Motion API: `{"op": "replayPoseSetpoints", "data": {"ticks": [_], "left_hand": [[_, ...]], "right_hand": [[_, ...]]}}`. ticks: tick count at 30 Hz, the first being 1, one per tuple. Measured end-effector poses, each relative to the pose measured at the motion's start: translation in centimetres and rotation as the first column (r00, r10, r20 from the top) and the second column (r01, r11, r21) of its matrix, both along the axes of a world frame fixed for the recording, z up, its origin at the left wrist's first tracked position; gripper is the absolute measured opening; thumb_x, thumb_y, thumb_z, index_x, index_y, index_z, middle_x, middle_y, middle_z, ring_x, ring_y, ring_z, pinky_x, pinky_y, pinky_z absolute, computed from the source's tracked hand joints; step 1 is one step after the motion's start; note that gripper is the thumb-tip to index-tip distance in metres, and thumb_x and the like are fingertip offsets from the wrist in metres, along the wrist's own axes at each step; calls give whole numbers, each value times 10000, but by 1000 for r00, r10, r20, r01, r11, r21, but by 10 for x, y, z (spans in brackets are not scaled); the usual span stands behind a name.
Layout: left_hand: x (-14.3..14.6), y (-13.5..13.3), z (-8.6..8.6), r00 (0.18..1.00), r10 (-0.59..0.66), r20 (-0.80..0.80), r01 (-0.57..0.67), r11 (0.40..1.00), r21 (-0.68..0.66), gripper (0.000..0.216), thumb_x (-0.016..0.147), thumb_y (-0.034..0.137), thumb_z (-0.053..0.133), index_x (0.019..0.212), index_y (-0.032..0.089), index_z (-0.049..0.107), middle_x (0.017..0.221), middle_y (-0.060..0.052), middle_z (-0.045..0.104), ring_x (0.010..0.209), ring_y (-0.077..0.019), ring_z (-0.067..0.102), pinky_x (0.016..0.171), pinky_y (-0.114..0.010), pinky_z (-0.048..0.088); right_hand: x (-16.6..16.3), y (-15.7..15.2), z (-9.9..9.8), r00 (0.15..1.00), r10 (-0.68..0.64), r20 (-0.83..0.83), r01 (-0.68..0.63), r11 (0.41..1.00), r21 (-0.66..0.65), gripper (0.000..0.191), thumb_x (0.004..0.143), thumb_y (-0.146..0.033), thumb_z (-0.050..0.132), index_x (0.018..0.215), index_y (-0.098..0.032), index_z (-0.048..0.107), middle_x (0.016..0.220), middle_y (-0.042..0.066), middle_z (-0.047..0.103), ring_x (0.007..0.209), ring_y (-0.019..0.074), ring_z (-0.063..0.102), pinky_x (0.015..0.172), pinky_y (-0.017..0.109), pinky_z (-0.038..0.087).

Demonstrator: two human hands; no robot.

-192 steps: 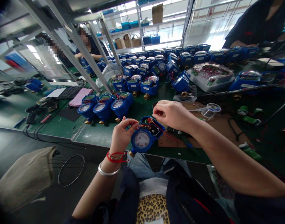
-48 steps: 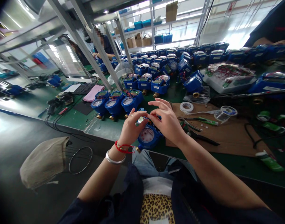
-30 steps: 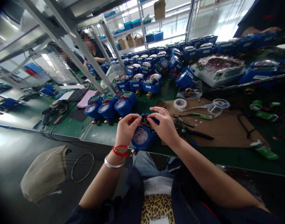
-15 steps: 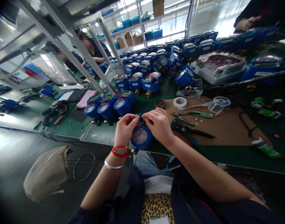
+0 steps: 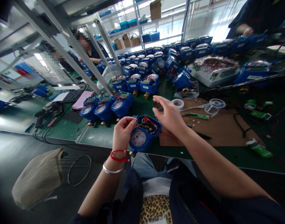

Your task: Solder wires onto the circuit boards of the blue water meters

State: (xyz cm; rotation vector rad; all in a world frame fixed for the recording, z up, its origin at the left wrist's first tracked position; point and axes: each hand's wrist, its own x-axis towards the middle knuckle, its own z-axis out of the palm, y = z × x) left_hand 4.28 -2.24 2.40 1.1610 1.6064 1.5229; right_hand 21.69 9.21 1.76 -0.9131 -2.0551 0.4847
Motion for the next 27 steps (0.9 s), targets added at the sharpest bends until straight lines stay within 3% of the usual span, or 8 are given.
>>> {"op": "replayPoseSetpoints", "data": {"ticks": [3, 6, 10, 14, 17, 19, 23, 27], "left_hand": [[0, 0, 0, 1000, 7, -9, -7, 1000, 7, 161, 815, 347, 637, 823, 191, 680, 770, -6, 658, 719, -133, 584, 684, -232, 450], [1, 0, 0, 1000, 15, -22, -14, 1000, 21, 169, 830, 351, 623, 832, 190, 673, 766, -5, 647, 712, -128, 579, 673, -228, 448], [1, -1, 0, 1000, 11, -7, -11, 999, 40, 175, 840, 352, 618, 844, 184, 665, 744, 0, 629, 700, -122, 571, 659, -223, 446], [0, -1, 0, 1000, 8, 3, -8, 999, 43, 177, 844, 346, 616, 891, 181, 660, 749, -3, 625, 701, -121, 577, 673, -229, 457], [-1, -1, 0, 999, -3, 41, 1, 999, 51, 213, 834, 330, 633, 996, 193, 618, 752, 3, 624, 707, -124, 592, 688, -236, 470], [-1, 0, 0, 998, -10, 56, 7, 998, 56, 187, 831, 319, 635, 969, 195, 609, 747, 6, 620, 703, -120, 590, 681, -231, 470], [-2, 1, -2, 999, 5, 41, -8, 998, 56, 147, 832, 329, 632, 850, 183, 639, 742, 2, 611, 693, -112, 566, 656, -217, 454], [-2, 2, -3, 999, 28, 44, -30, 998, 53, 162, 825, 340, 638, 840, 179, 652, 744, 2, 618, 697, -111, 565, 666, -217, 452]], "right_hand": [[6, 57, -19, 975, -103, 195, 123, 988, -91, 746, 747, -270, 684, 1426, -133, 408, 1435, 149, 463, 1333, 304, 431, 1136, 467, 321], [-4, 101, -47, 918, -29, 395, 132, 963, -236, 977, 605, -253, 785, 1453, -44, 349, 1496, 240, 337, 1394, 377, 318, 1141, 489, 302], [-22, 120, -74, 904, 27, 426, 102, 955, -277, 1044, 523, -214, 817, 1441, -12, 361, 1442, 297, 382, 1328, 423, 400, 1082, 513, 365], [-31, 123, -81, 907, 36, 420, 94, 954, -284, 1009, 541, -218, 810, 1430, -21, 375, 1364, 297, 470, 1275, 418, 463, 1048, 523, 392], [-32, 121, -74, 917, 25, 398, 90, 959, -268, 1011, 555, -223, 806, 1437, -26, 355, 1375, 290, 458, 1274, 413, 465, 1051, 517, 394], [-30, 115, -62, 927, 19, 375, 80, 966, -245, 1016, 588, -243, 795, 1462, -55, 314, 1422, 260, 420, 1308, 390, 437, 1077, 495, 381], [-20, 83, -22, 966, 70, 250, -51, 995, -80, 1034, 608, -289, 810, 1482, -140, 278, 1459, 181, 405, 1329, 340, 425, 1124, 468, 347], [-9, 38, 18, 962, 183, 204, -202, 976, 80, 953, 672, -312, 780, 1472, -223, 270, 1375, 123, 502, 1261, 319, 497, 1075, 505, 407]]}}
